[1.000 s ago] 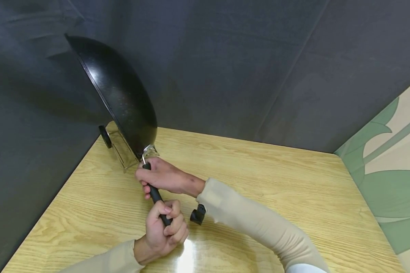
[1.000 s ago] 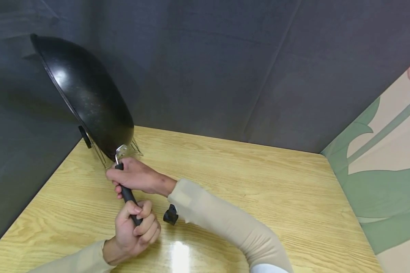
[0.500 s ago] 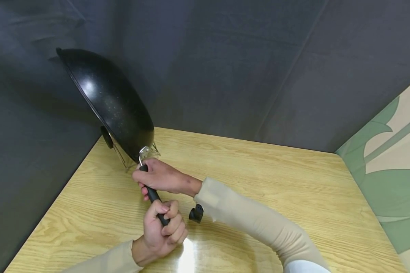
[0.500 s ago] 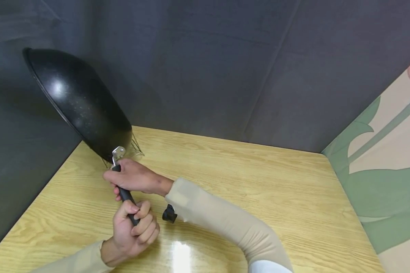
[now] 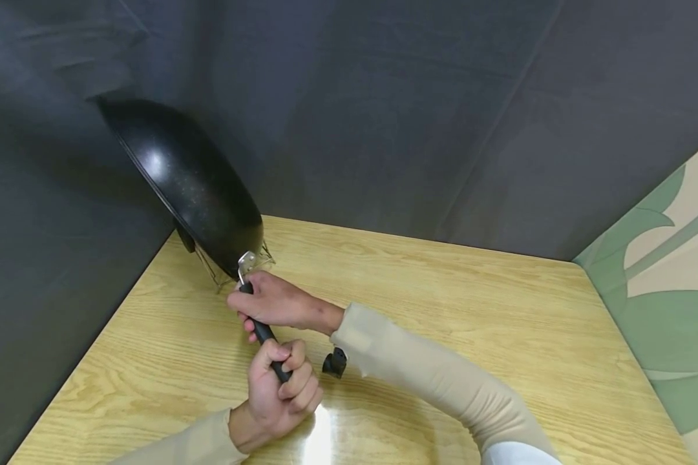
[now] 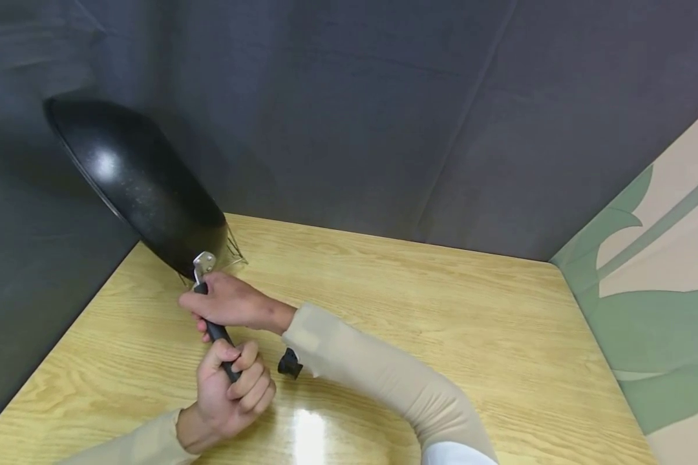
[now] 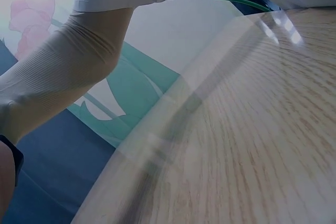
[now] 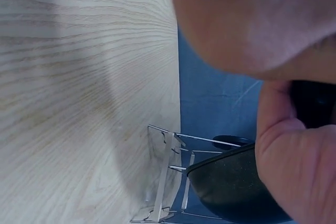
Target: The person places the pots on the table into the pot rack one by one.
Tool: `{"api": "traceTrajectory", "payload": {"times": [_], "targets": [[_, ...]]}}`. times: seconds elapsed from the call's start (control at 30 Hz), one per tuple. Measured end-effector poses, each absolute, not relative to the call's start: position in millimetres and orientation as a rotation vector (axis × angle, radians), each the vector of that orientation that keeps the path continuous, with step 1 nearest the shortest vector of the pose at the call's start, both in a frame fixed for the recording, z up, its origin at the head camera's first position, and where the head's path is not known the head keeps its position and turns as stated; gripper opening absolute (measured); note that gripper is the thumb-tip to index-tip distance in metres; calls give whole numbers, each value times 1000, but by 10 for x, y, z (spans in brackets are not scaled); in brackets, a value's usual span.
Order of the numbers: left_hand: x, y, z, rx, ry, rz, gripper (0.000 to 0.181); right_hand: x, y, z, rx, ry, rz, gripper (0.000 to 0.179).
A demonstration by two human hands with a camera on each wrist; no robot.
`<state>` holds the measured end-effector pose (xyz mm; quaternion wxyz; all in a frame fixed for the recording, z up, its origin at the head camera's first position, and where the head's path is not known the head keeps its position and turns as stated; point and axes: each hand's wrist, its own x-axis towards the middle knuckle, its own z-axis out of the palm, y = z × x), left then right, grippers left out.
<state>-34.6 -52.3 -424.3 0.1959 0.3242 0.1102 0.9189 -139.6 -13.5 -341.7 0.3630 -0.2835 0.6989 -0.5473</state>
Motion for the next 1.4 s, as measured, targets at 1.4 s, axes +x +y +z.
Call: {"api": "traceTrajectory", "payload": {"times": [1.4], "targets": [[-279, -555, -4243, 781, 228, 2590, 27, -1374, -184, -3522, -653, 1783, -1422, 21]]}}
